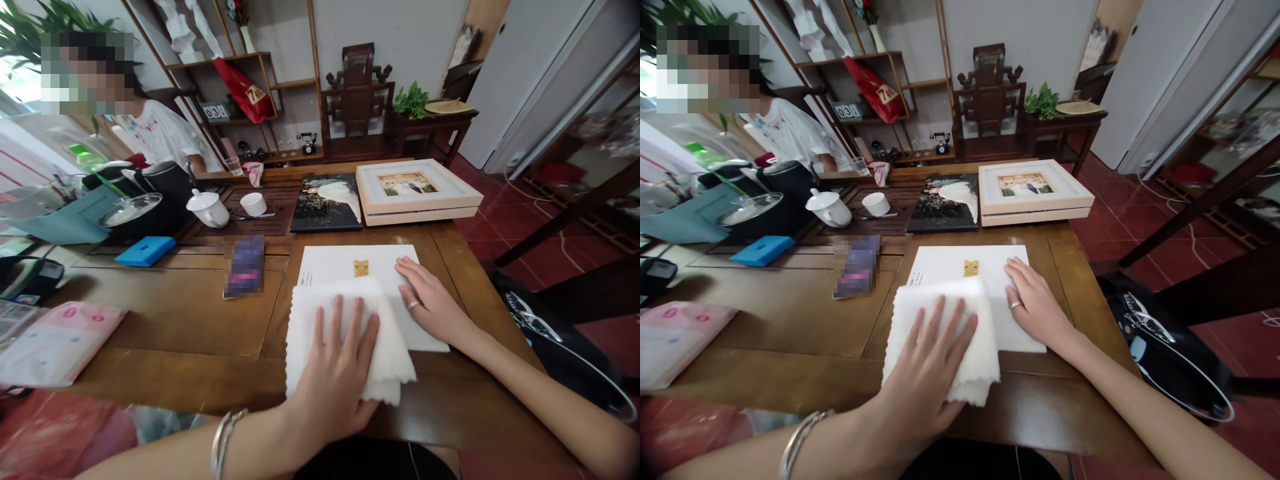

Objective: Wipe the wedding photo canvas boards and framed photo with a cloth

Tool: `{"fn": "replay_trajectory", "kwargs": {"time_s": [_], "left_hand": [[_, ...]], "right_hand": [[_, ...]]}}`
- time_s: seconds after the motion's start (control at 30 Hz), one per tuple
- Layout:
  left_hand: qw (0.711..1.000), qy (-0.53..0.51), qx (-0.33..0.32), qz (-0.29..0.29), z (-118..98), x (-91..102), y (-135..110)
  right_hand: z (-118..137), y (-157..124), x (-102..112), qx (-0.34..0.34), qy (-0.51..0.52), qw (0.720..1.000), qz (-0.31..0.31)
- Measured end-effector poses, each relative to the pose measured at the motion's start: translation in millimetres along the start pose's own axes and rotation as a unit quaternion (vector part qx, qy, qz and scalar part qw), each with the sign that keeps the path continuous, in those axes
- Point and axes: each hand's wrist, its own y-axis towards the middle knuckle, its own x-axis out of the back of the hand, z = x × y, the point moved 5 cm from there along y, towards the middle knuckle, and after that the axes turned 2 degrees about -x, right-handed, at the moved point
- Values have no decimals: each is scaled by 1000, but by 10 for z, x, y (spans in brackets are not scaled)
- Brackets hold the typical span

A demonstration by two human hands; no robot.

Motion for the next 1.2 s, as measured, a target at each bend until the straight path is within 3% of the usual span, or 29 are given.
{"fn": "replay_trajectory", "kwargs": {"time_s": [0.23, 0.37, 0.47, 0.6, 0.73, 0.83, 1.0, 1.2], "left_hand": [[998, 58, 26, -7, 374, 168, 847], [996, 85, 10, -35, 413, 147, 1146], [992, 111, 31, -60, 269, 126, 1129], [987, 142, 48, -62, -122, 132, 818], [990, 132, 9, -58, -537, 176, 409], [990, 120, -30, -69, -710, 207, 219], [993, 107, -19, -46, -609, 158, 285], [998, 57, 29, -4, -13, 176, 743]], "right_hand": [[-14, -2, -4, 20, 12, 1000, -10], [-53, 2, -14, 6, 6, 1000, -17], [-79, -10, -16, 16, 13, 1000, -12], [-81, -36, 3, 56, 40, 998, 7], [-87, -23, 14, 34, 43, 998, 17], [-78, -8, 9, 17, 41, 999, 18], [-87, -17, 6, 20, 39, 999, 26], [-79, -32, 8, 58, 35, 998, 6]]}}
